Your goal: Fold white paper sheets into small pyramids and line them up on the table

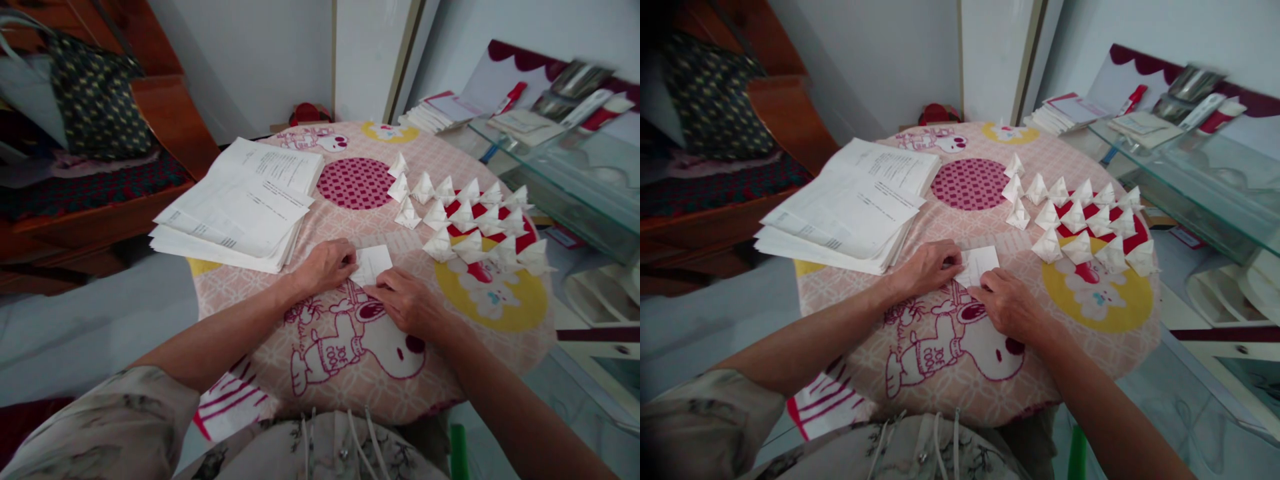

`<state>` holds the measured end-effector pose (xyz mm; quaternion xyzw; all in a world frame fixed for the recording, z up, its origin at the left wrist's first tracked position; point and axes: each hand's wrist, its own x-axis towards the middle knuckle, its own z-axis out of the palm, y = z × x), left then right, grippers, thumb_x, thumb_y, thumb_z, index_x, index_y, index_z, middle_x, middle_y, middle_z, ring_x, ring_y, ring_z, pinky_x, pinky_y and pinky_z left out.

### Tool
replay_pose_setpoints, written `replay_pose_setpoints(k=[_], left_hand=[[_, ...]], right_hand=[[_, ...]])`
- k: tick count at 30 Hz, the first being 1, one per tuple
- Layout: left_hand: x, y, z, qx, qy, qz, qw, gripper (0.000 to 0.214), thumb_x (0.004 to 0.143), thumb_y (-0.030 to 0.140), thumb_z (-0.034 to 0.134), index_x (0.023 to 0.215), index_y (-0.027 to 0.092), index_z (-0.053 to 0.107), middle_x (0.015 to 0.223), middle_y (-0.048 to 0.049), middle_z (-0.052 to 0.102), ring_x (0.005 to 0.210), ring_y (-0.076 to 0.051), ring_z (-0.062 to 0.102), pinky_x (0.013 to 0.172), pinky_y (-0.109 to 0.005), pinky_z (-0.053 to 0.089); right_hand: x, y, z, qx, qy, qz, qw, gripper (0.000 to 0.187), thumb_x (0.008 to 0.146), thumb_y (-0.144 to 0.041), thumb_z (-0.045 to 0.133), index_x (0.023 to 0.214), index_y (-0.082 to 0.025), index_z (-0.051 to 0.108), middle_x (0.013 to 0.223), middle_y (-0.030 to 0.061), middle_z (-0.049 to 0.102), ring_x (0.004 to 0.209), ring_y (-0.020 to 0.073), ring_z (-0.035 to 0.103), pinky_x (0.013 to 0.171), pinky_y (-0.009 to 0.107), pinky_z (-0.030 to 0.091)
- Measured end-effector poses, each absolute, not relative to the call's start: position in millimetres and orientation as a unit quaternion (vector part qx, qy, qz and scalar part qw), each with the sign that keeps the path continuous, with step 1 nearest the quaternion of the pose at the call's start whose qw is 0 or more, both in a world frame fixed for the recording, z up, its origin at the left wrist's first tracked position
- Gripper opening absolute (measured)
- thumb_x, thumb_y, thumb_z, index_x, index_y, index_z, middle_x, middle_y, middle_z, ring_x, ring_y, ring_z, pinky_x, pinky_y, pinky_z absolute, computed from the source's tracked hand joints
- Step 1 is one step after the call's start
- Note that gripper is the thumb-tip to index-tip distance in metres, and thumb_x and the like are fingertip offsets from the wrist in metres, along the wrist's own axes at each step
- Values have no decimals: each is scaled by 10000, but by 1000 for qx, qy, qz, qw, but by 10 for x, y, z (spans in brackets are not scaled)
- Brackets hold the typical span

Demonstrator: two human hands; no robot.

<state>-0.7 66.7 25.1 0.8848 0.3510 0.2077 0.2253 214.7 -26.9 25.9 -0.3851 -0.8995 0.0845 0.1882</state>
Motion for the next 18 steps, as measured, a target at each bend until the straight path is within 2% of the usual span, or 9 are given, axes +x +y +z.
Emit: replay_pose_setpoints(k=[7,14,18], left_hand=[[5,673,272,870,380,208,235,79,816,133,657,745,150,626,781,-19,601,728,-131,555,705,-269,450],[19,694,260,865,391,207,237,84,791,140,676,720,155,633,753,-8,604,707,-125,557,694,-264,462],[22,698,253,862,397,205,237,86,784,146,693,718,151,639,754,-8,605,699,-124,559,684,-260,461]], right_hand=[[2140,-274,244,-383,-903,66,181,316,993,-160,433,1099,-137,731,915,117,589,870,232,516,795,382,491],[2122,-295,233,-397,-903,32,163,290,993,-176,457,1076,-166,734,907,107,584,860,229,508,779,369,483],[2104,-307,217,-398,-901,17,172,304,991,-164,439,1031,-161,741,984,139,621,914,251,531,808,398,505]])
